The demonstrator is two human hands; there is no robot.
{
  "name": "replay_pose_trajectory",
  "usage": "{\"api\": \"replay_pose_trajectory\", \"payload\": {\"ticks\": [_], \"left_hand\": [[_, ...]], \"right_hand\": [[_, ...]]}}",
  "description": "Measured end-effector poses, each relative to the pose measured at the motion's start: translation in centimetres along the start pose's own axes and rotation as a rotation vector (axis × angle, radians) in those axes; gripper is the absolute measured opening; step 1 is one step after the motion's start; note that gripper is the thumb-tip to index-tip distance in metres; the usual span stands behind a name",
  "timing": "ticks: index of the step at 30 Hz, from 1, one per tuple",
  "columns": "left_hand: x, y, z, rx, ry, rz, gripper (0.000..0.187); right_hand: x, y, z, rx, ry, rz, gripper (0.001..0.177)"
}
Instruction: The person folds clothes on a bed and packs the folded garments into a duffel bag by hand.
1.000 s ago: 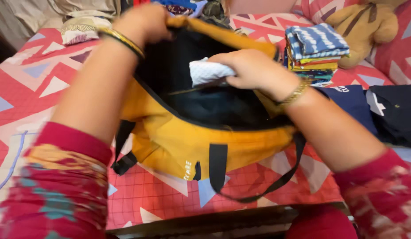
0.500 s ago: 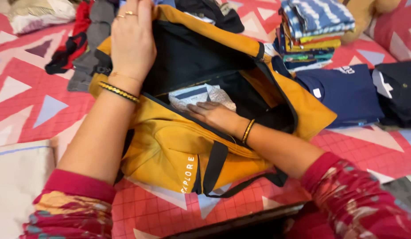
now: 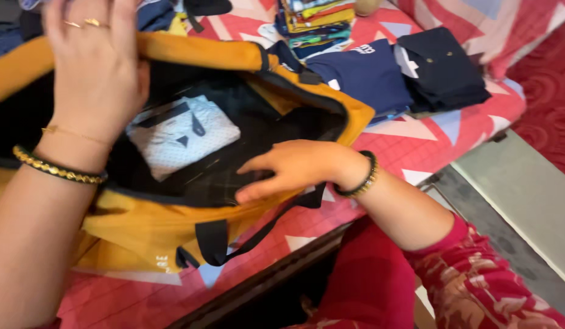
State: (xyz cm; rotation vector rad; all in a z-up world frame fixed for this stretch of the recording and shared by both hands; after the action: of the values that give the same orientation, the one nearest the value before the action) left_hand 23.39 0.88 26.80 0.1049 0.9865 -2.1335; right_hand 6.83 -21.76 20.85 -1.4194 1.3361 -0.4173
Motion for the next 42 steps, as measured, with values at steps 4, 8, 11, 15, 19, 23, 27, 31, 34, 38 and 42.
{"api": "replay_pose_trajectory", "payload": {"ticks": [4, 8, 11, 15, 19, 23, 27, 31, 34, 38, 42], "left_hand": [[3.5, -1.1, 2.9, -0.045, 0.158, -0.155, 0.012], [1.4, -0.9, 4.9, -0.067, 0.236, 0.014, 0.005], [0.5, 0.4, 6.3, -0.043, 0.190, -0.011, 0.005], [1.4, 1.7, 8.0, -0.131, 0.161, -0.014, 0.016], [5.3, 1.1, 7.2, -0.116, 0.158, 0.017, 0.013], [9.2, -1.0, 8.6, -0.099, 0.238, -0.179, 0.007], [12.7, -1.8, 10.5, -0.093, 0.355, -0.275, 0.012], [13.1, -0.5, 11.3, -0.105, 0.353, -0.251, 0.021], [12.4, 0.2, 11.1, -0.096, 0.333, -0.236, 0.020], [12.2, 0.3, 11.1, -0.108, 0.326, -0.246, 0.023], [12.6, -0.2, 11.5, -0.087, 0.345, -0.235, 0.026]], "right_hand": [[-0.4, 0.1, -4.7, 0.237, -0.244, -0.195, 0.070], [-2.5, 0.9, -6.7, 0.310, -0.015, -0.283, 0.040], [-5.7, 0.3, -8.3, 0.359, -0.151, -0.141, 0.043], [-6.2, -1.8, -10.9, 0.540, -0.572, 0.112, 0.044], [3.8, -3.5, -15.8, 0.834, -0.761, 0.576, 0.056], [23.5, -4.1, -16.4, 1.381, -0.106, 0.846, 0.028], [38.4, 0.5, -12.6, 1.248, 0.494, 0.369, 0.031], [42.4, 2.7, -11.1, 1.137, 0.803, 0.252, 0.043], [40.7, 1.4, -11.2, 1.183, 0.848, 0.306, 0.053], [38.2, -0.1, -11.9, 1.274, 0.835, 0.610, 0.050], [35.7, 0.1, -12.4, 1.355, 0.451, 1.471, 0.042]]}}
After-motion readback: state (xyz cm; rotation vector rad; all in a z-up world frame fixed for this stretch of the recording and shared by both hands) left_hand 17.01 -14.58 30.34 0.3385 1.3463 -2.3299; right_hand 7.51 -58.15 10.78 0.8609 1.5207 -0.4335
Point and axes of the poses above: each hand's wrist, its own z-axis towards the middle knuckle, its own y-axis out of the palm, x = y × z, the point moved 3 cm from there along z, towards the middle knuckle, and after that the axes turned 9 degrees about -x, right-handed, at the moved point
